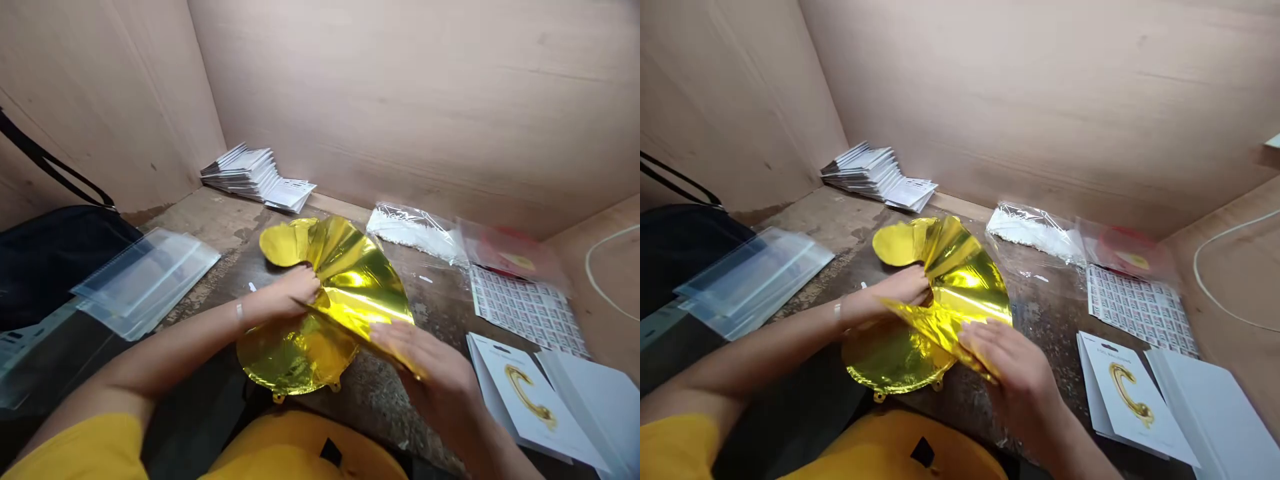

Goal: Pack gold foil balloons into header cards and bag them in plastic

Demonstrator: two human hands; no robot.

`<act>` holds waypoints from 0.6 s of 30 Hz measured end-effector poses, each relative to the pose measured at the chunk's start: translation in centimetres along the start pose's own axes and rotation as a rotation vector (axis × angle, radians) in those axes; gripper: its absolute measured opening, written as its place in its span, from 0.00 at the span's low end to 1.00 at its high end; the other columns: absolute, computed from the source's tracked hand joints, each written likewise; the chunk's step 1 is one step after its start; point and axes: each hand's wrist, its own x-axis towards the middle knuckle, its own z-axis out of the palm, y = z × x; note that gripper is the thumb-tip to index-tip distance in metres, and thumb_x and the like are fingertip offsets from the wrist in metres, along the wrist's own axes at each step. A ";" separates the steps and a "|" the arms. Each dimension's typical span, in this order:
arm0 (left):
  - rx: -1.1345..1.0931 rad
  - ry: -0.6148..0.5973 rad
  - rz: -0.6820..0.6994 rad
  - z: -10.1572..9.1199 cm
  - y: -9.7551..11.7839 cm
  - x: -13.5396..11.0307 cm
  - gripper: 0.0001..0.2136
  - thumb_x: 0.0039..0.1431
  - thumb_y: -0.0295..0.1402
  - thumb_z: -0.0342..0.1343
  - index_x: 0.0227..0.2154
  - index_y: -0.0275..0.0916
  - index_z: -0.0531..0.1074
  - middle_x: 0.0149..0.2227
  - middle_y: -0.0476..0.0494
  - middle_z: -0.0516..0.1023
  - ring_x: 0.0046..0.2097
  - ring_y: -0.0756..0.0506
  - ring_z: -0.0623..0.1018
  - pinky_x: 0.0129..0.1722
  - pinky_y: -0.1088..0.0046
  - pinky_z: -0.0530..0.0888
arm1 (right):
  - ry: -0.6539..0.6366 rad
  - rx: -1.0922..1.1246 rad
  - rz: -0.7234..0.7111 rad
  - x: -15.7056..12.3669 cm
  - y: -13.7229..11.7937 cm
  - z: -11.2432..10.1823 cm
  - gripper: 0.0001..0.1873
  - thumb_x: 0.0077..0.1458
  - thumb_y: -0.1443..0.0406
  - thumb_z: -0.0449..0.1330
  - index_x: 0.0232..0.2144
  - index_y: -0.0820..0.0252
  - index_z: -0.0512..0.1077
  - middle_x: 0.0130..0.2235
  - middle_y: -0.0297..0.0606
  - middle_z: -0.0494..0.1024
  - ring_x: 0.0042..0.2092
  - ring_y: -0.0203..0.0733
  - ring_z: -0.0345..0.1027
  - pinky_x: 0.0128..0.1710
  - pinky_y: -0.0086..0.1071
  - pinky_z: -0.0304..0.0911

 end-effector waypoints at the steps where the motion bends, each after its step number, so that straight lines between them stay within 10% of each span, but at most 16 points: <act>1: -0.022 -0.031 0.016 -0.5 0.2 -1.7 0.09 0.60 0.32 0.51 0.39 0.39 0.76 0.39 0.42 0.79 0.40 0.44 0.77 0.43 0.71 0.72 | 0.010 -0.014 -0.004 -1.5 -0.1 0.5 0.22 0.56 0.76 0.54 0.51 0.58 0.72 0.47 0.42 0.80 0.49 0.44 0.75 0.51 0.39 0.71; 4: -0.073 -0.032 -0.019 -1.9 0.8 -5.5 0.10 0.61 0.30 0.49 0.37 0.42 0.76 0.34 0.47 0.79 0.36 0.46 0.78 0.38 0.73 0.72 | 0.023 -0.043 0.054 -5.0 -0.7 1.7 0.27 0.54 0.77 0.53 0.54 0.55 0.70 0.47 0.41 0.81 0.49 0.43 0.75 0.52 0.39 0.70; 8: -0.026 0.155 -0.061 -0.6 2.3 -5.2 0.16 0.64 0.30 0.44 0.52 0.41 0.70 0.52 0.41 0.76 0.51 0.43 0.76 0.51 0.64 0.71 | -0.041 -0.031 0.109 -6.8 -2.4 2.3 0.29 0.55 0.76 0.52 0.57 0.52 0.69 0.47 0.39 0.81 0.48 0.44 0.76 0.52 0.41 0.71; 13: -0.089 -0.129 0.283 3.6 6.5 -0.8 0.19 0.68 0.33 0.42 0.60 0.41 0.63 0.63 0.40 0.65 0.64 0.39 0.64 0.63 0.50 0.56 | -0.113 0.003 0.087 -7.0 -5.4 1.3 0.30 0.56 0.76 0.52 0.59 0.51 0.66 0.47 0.39 0.81 0.47 0.44 0.76 0.51 0.41 0.71; 18: -0.175 -0.252 0.544 3.8 8.5 0.4 0.17 0.68 0.35 0.44 0.57 0.50 0.66 0.64 0.50 0.63 0.67 0.41 0.59 0.66 0.53 0.50 | -0.173 0.085 0.106 -6.7 -7.1 -0.8 0.27 0.59 0.72 0.54 0.59 0.48 0.66 0.46 0.39 0.81 0.46 0.45 0.76 0.49 0.40 0.72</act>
